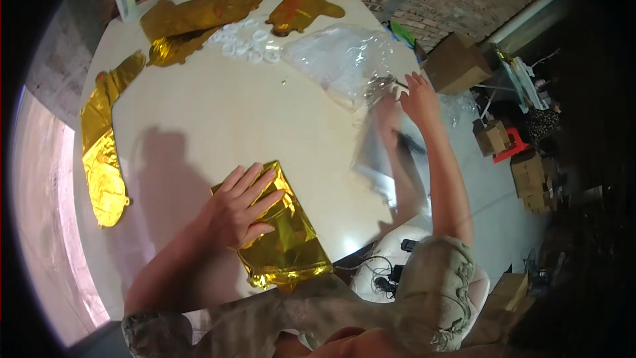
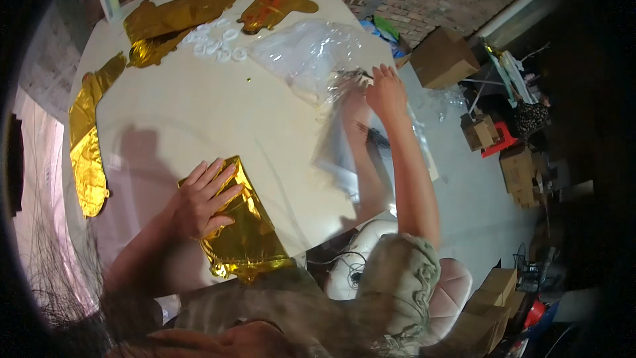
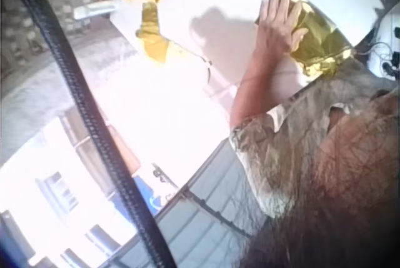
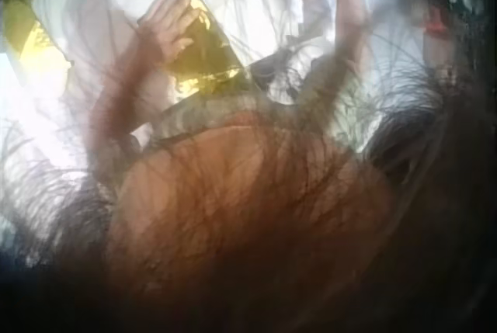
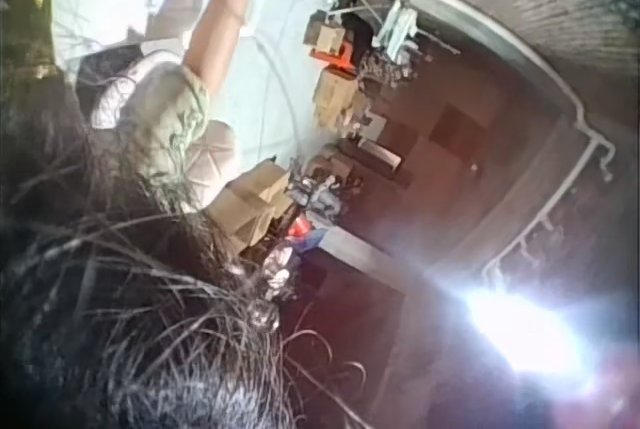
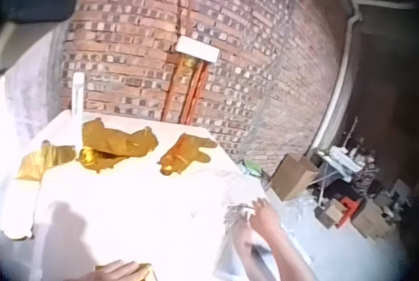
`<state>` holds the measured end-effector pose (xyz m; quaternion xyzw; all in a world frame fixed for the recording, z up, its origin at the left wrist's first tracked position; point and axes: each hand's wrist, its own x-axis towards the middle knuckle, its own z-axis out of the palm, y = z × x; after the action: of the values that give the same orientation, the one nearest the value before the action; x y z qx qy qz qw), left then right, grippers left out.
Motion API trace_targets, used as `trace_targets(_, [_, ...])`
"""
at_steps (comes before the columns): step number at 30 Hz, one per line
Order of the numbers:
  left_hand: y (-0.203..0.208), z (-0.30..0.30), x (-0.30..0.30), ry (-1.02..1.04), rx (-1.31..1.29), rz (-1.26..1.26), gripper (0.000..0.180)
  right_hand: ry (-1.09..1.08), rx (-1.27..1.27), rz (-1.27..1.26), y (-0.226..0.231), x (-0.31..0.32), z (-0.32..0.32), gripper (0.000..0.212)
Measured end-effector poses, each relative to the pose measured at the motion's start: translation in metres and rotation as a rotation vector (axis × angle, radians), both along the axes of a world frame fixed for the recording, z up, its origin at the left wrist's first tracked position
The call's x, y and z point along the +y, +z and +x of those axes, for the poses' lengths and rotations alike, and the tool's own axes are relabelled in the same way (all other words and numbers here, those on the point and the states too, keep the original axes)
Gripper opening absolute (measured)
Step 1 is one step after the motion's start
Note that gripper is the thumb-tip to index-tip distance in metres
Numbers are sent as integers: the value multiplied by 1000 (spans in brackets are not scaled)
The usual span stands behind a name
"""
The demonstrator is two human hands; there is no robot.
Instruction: Folding gold-colored foil sheets into square packets on a table.
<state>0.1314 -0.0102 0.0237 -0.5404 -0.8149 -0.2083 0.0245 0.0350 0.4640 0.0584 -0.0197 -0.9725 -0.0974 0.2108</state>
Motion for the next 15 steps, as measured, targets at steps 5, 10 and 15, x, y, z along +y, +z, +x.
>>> trace_targets(5, [-3, -2, 1, 10, 26, 44, 70, 99, -132, 131, -36, 73, -61, 54])
trace_targets(10, [0, 1, -3, 40, 11, 49, 69, 130, -416, 69, -26, 58, -60, 53])
trace_targets(15, [-2, 6, -4, 60, 15, 70, 68, 375, -109, 337, -10, 75, -45, 21])
